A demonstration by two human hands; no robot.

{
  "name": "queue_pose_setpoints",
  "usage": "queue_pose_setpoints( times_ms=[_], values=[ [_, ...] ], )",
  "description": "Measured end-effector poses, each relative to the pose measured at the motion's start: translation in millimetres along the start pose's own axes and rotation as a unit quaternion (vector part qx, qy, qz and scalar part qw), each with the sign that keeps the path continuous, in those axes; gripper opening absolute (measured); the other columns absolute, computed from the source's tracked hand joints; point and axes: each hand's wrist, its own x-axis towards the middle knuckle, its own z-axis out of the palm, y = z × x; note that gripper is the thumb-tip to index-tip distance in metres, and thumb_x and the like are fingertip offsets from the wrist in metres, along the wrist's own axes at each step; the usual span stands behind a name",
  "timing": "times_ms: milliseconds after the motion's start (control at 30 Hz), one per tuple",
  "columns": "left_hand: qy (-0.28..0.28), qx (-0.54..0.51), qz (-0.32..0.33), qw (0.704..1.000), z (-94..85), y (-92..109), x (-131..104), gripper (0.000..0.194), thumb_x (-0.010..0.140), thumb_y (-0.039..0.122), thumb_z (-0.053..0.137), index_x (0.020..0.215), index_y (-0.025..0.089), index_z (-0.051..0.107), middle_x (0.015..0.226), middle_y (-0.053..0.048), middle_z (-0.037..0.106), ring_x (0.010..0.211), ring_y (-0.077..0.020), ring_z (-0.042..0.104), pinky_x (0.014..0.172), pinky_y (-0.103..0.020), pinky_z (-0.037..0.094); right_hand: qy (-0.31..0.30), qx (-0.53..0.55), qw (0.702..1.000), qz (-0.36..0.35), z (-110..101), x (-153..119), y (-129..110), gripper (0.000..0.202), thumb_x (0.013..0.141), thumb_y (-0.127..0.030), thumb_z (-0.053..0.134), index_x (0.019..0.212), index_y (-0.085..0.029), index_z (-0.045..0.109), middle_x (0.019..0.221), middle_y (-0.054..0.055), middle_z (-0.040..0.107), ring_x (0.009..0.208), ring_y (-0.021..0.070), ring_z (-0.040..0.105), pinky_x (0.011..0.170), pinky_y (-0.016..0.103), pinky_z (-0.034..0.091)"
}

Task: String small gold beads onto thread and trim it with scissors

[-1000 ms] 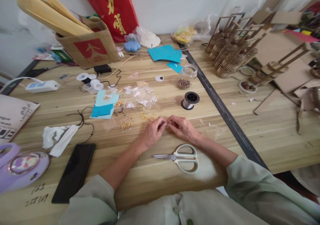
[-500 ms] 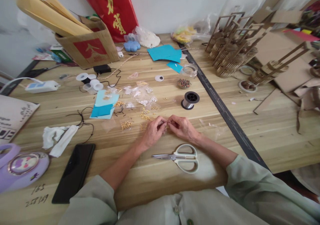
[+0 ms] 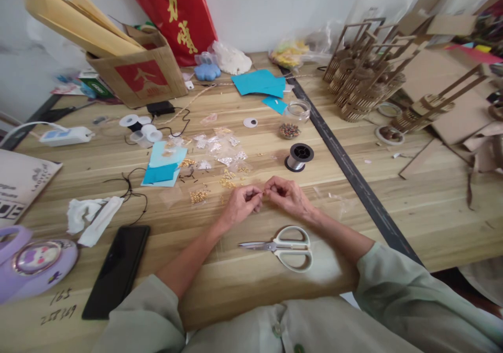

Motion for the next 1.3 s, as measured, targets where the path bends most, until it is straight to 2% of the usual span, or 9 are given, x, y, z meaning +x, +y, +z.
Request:
queue_pose_setpoints(
  times_ms=[233,500,733,1000,1300],
  values=[
    [0.000,-0.073,-0.033,0.997,-2.6,3.4,1.5,0.028,0.075,0.039,0.069,0.078,0.013,0.058,0.058,0.000,0.062,0.046,-0.0086,0.058,0.047,-0.020,0.048,-0.018,0.076,0.995,0.061,-1.1,2.4,3.9,0.017,0.084,-0.034,0.055,0.083,-0.017,0.054,0.057,-0.006,0.047,0.044,0.0067,0.040,0.042,0.020,0.030],
    [0.017,-0.070,-0.031,0.997,-3.4,6.0,1.6,0.028,0.071,0.038,0.072,0.076,0.013,0.061,0.058,0.000,0.062,0.049,-0.0088,0.057,0.049,-0.020,0.048,-0.029,0.110,0.992,0.060,-1.8,2.3,4.5,0.019,0.084,-0.035,0.057,0.085,-0.017,0.054,0.057,-0.006,0.047,0.046,0.0075,0.046,0.044,0.019,0.034],
    [0.064,-0.050,-0.009,0.997,-3.9,4.0,3.5,0.025,0.066,0.034,0.075,0.074,0.013,0.065,0.067,-0.001,0.063,0.058,-0.0096,0.055,0.051,-0.020,0.046,-0.032,0.151,0.986,0.057,-1.2,2.0,4.1,0.021,0.083,-0.037,0.059,0.084,-0.017,0.054,0.063,-0.005,0.049,0.049,0.0074,0.047,0.046,0.019,0.039],
    [0.046,-0.093,-0.034,0.994,-3.9,7.1,2.1,0.031,0.067,0.037,0.075,0.085,0.012,0.068,0.071,-0.004,0.068,0.064,-0.0129,0.060,0.059,-0.024,0.050,-0.037,0.169,0.984,0.052,-0.6,2.5,4.9,0.026,0.084,-0.043,0.060,0.085,-0.017,0.054,0.066,-0.003,0.052,0.051,0.0084,0.048,0.048,0.021,0.044],
    [0.047,-0.079,-0.032,0.995,-3.4,8.3,2.4,0.025,0.065,0.033,0.077,0.070,0.012,0.064,0.059,0.001,0.061,0.053,-0.0082,0.053,0.055,-0.022,0.046,-0.047,0.188,0.979,0.058,1.7,2.2,6.9,0.025,0.084,-0.041,0.061,0.085,-0.018,0.053,0.064,-0.004,0.050,0.052,0.0087,0.050,0.048,0.021,0.043]
  ],
)
